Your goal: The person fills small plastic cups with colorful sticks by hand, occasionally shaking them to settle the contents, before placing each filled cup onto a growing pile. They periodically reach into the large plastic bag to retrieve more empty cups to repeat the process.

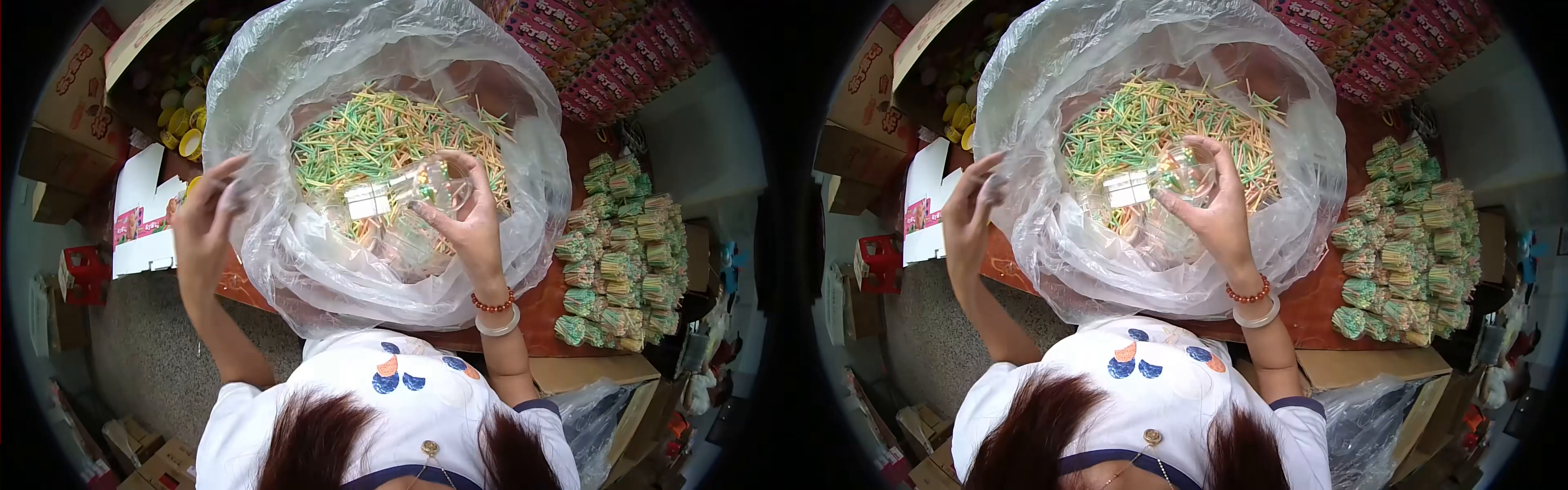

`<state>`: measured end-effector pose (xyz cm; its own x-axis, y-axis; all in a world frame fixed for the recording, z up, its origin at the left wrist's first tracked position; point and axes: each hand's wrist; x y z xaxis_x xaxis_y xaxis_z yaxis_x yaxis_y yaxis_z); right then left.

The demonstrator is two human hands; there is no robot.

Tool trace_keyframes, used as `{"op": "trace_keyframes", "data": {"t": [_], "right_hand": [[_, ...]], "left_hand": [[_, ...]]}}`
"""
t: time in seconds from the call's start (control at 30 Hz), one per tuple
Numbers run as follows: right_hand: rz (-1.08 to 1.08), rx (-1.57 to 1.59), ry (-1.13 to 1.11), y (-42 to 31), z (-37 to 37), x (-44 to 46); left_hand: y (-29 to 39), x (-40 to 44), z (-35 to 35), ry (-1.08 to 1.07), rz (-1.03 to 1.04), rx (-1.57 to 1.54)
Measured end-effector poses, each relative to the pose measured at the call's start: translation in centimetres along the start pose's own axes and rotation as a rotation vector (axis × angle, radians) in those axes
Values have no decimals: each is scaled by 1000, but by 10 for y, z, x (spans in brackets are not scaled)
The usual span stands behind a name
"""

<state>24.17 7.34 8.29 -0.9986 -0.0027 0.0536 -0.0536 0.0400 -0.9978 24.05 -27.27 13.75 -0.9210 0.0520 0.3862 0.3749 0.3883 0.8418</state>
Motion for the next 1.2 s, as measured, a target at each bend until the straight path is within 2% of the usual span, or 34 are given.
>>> {"op": "trace_keyframes", "data": {"t": [0.07,0.13,0.17,0.2,0.23,0.27,0.3,0.33,0.37,0.4,0.43,0.47,0.53,0.6,0.67,0.7,0.8,0.87,0.97,1.0,1.07,1.1,1.13,1.17,1.2], "right_hand": [[68,86,55,-15,-15,0],[99,267,223,-11,-31,5],[28,229,272,5,-44,11],[66,295,270,7,-57,10],[99,363,272,7,-70,10],[71,493,270,8,-83,8],[50,490,329,11,-97,7],[33,482,384,14,-108,5],[-37,442,432,16,-113,4],[-38,460,444,18,-116,2],[-42,479,453,19,-117,0],[-49,500,461,18,-117,-1],[-15,523,435,15,-108,-7],[1,499,385,17,-105,-13],[46,443,399,14,-104,-22],[72,399,423,10,-103,-24],[39,373,470,20,-108,-25],[76,380,488,23,-111,-19],[112,433,441,26,-113,-4],[111,458,419,21,-110,3],[124,466,374,27,-102,18],[109,273,340,38,-102,27],[95,83,305,36,-97,37],[137,278,246,29,-93,44],[141,274,269,29,-84,53]], "left_hand": [[-35,-28,-42,124,-275,370],[-90,-54,-64,-33,-498,696],[-100,-58,-61,-89,-475,718],[-109,-59,-60,-146,-446,742],[-103,-55,-59,-80,-331,758],[-92,-48,-66,7,-347,738],[-85,-34,-74,145,-213,697],[-43,-7,-63,163,-96,747],[-8,17,-44,124,79,661],[11,39,-23,25,157,514],[8,60,2,-98,309,514],[7,82,30,-368,316,433],[-29,113,95,-682,531,654],[-83,149,139,-935,706,726],[-126,171,173,-1013,752,727],[-113,176,182,-1089,719,633],[-124,195,214,-1045,841,496],[-129,197,226,-987,661,497],[-157,197,227,-841,733,380],[-142,193,221,-804,737,207],[-131,182,208,-747,344,93],[-151,177,209,-659,158,25],[-136,172,213,-595,9,-172],[-119,165,219,-523,-138,-365],[-116,161,223,-445,-354,-652]]}}
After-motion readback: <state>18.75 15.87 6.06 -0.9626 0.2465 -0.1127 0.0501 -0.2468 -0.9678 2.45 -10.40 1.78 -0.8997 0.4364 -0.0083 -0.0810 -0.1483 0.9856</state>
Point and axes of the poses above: each hand's wrist, its own x-axis towards the middle knuckle, its own z-axis out of the palm, y = z × x, and after that the axes turned 10 degrees about z, right-handed
